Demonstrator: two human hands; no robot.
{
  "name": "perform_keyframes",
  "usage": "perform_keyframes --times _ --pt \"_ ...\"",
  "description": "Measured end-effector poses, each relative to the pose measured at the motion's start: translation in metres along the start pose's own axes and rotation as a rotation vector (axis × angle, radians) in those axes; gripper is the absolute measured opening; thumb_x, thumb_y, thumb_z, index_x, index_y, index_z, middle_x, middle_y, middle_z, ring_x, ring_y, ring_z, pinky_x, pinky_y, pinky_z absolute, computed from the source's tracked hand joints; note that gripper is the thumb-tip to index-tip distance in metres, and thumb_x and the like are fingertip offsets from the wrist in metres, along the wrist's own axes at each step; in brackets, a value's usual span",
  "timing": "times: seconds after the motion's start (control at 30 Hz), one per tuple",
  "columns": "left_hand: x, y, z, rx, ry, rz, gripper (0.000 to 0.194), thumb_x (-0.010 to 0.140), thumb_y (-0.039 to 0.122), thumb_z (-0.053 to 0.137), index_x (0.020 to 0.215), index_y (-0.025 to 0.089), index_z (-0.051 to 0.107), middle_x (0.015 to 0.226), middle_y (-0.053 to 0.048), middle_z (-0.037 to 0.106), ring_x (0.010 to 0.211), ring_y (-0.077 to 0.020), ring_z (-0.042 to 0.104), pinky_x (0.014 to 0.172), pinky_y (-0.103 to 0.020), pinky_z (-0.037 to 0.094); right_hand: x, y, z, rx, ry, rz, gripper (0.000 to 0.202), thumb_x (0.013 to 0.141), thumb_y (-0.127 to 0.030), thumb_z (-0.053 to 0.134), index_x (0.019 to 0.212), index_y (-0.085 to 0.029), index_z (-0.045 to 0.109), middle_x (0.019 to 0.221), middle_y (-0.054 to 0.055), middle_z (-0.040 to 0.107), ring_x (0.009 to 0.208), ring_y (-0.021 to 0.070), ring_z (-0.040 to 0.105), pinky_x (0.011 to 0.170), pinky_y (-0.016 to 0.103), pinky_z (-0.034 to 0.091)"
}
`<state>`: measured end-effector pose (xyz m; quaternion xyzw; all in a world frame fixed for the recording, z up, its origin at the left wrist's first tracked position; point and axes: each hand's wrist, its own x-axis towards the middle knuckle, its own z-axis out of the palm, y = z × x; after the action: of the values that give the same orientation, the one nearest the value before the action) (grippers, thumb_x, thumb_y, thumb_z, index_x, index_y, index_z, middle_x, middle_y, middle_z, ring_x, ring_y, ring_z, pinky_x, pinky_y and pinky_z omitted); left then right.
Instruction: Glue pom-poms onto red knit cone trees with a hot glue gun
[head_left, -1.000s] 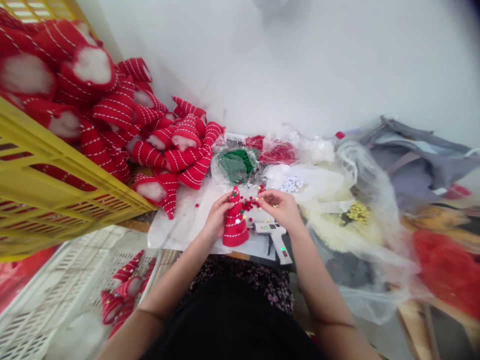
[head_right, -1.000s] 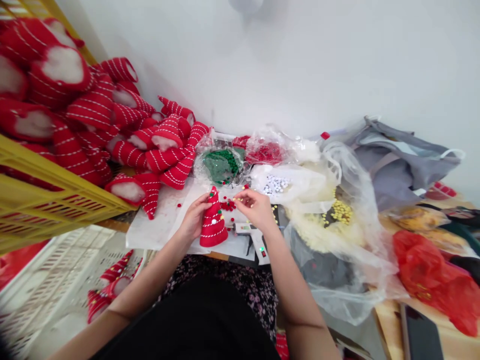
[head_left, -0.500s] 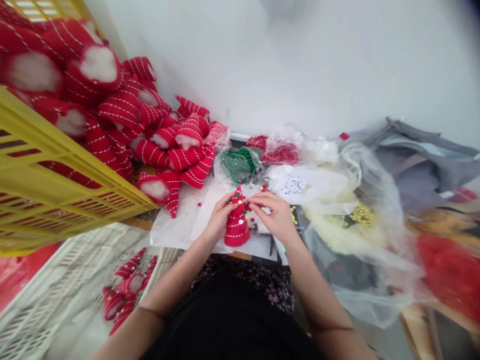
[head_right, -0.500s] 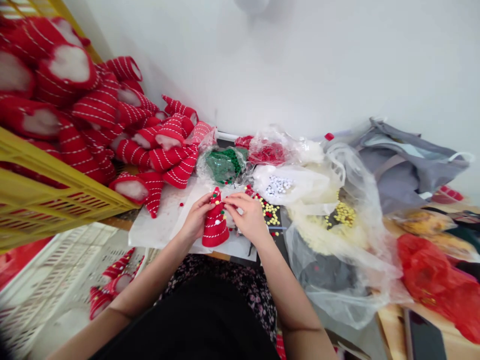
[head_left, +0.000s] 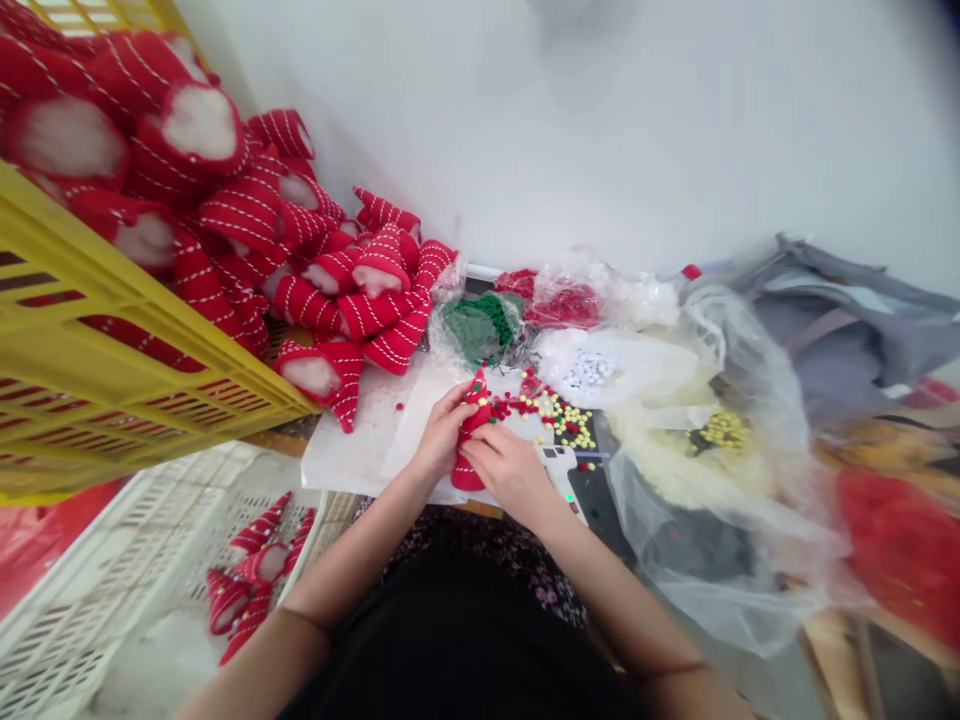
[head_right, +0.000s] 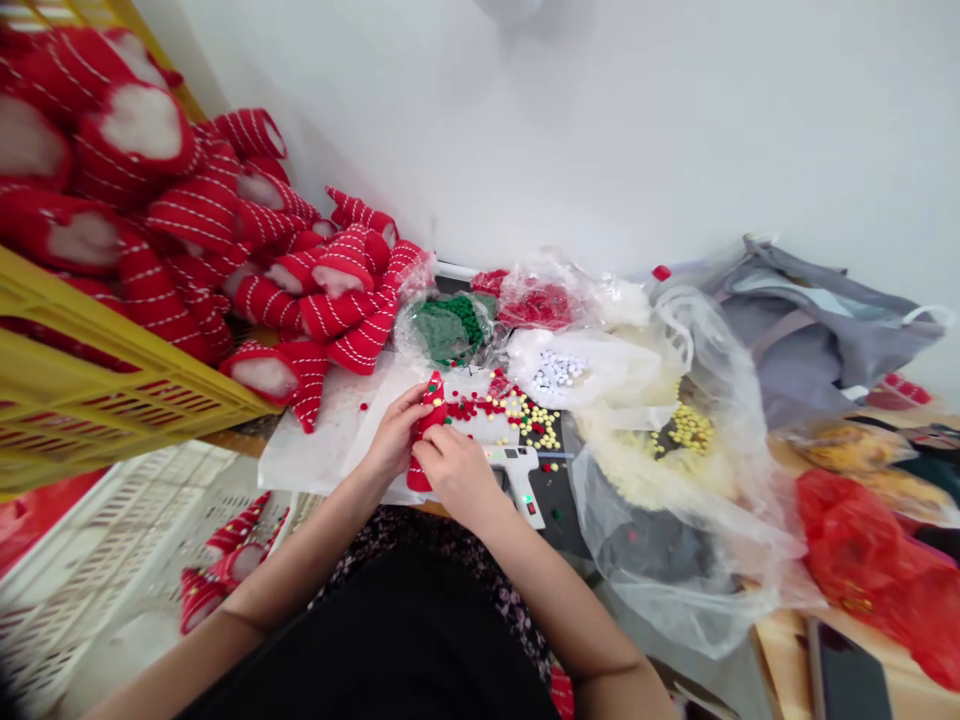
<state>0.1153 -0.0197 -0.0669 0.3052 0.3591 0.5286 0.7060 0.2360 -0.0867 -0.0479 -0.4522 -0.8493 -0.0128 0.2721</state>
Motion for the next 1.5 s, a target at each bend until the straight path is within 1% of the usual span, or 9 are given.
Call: perform_keyframes --times 0.23,0.43,0.5,0.67,0.93,1.03,1.2,1.3,1.5 --pt "0.001 -0.002 -0.001 -0.002 0.016 -0.012 0.036 0.060 0.021 0.080 0.097 0.022 0.080 0.098 -0.001 0.078 0.088 -0.0192 0.066 0.084 -0.028 0.049 -0.003 -0.004 -0.003 0.001 0.023 -0.038 0.028 0.105 -0.016 0.051 0.097 -0.017 0.078 0.094 0.012 0.074 0.085 0.0237 0.066 0.077 0.035 0.057" --pt "0.000 -0.001 -0.001 -0.040 -0.009 -0.048 0.041 0.060 0.021 0.081 0.100 0.020 0.078 0.095 -0.002 0.078 0.087 -0.0191 0.067 0.085 -0.029 0.050 0.008 0.016 -0.024 0.261 0.274 0.116 0.017 0.101 -0.022 0.063 0.101 -0.022 0.080 0.098 0.009 0.076 0.090 0.0215 0.072 0.083 0.034 0.061" --pt "-0.001 0.000 0.000 -0.065 -0.011 -0.072 0.044 0.058 0.021 0.082 0.101 0.019 0.078 0.093 -0.002 0.078 0.084 -0.0188 0.068 0.082 -0.029 0.050 0.015 0.027 -0.032 0.275 0.300 0.172 0.015 0.099 -0.021 0.065 0.099 -0.022 0.080 0.095 0.007 0.076 0.087 0.0212 0.073 0.082 0.034 0.061" --pt "-0.002 0.002 0.001 -0.070 -0.005 -0.071 0.044 0.057 0.021 0.082 0.101 0.019 0.078 0.091 -0.002 0.078 0.082 -0.0180 0.067 0.080 -0.028 0.050 0.019 0.028 -0.039 0.323 0.191 0.141 0.011 0.096 -0.017 0.067 0.095 -0.019 0.078 0.090 0.006 0.075 0.081 0.0195 0.071 0.078 0.031 0.059" --pt "0.000 0.000 0.000 -0.026 -0.004 -0.034 0.039 0.061 0.019 0.079 0.100 0.018 0.078 0.095 -0.002 0.078 0.085 -0.0182 0.067 0.084 -0.028 0.049 0.007 -0.001 -0.018 0.088 -0.017 0.056 0.013 0.097 -0.016 0.065 0.092 -0.017 0.078 0.088 0.008 0.072 0.079 0.0216 0.068 0.070 0.031 0.053" --pt "0.000 -0.001 -0.002 -0.050 0.000 -0.039 0.038 0.061 0.017 0.080 0.100 0.018 0.078 0.097 -0.002 0.078 0.086 -0.0182 0.068 0.085 -0.028 0.049 0.007 0.004 -0.021 0.204 0.040 0.092 0.015 0.097 -0.016 0.065 0.091 -0.018 0.078 0.087 0.007 0.072 0.078 0.0201 0.067 0.070 0.030 0.053" --pt "0.002 0.002 -0.013 -0.150 0.039 -0.163 0.043 0.061 0.014 0.079 0.104 0.016 0.077 0.092 -0.003 0.078 0.078 -0.0188 0.069 0.079 -0.030 0.052 0.000 0.029 -0.037 0.440 0.250 0.371 0.010 0.092 -0.022 0.071 0.086 -0.021 0.079 0.078 0.003 0.071 0.067 0.0171 0.063 0.068 0.030 0.052" --pt "0.003 0.002 -0.016 -0.193 0.072 -0.192 0.045 0.062 0.013 0.079 0.106 0.015 0.076 0.087 -0.002 0.078 0.073 -0.0172 0.068 0.076 -0.029 0.052 -0.004 0.036 -0.037 0.493 0.190 0.433 0.009 0.089 -0.024 0.072 0.084 -0.021 0.080 0.076 0.002 0.072 0.065 0.0170 0.060 0.064 0.030 0.049" --pt "0.002 0.002 -0.015 -0.220 0.014 -0.206 0.045 0.063 0.013 0.078 0.108 0.014 0.075 0.091 -0.004 0.079 0.076 -0.0165 0.070 0.076 -0.027 0.052 -0.004 0.029 -0.025 0.557 0.094 0.434 0.011 0.090 -0.027 0.072 0.085 -0.022 0.082 0.078 0.004 0.074 0.062 0.0159 0.059 0.059 0.029 0.046"
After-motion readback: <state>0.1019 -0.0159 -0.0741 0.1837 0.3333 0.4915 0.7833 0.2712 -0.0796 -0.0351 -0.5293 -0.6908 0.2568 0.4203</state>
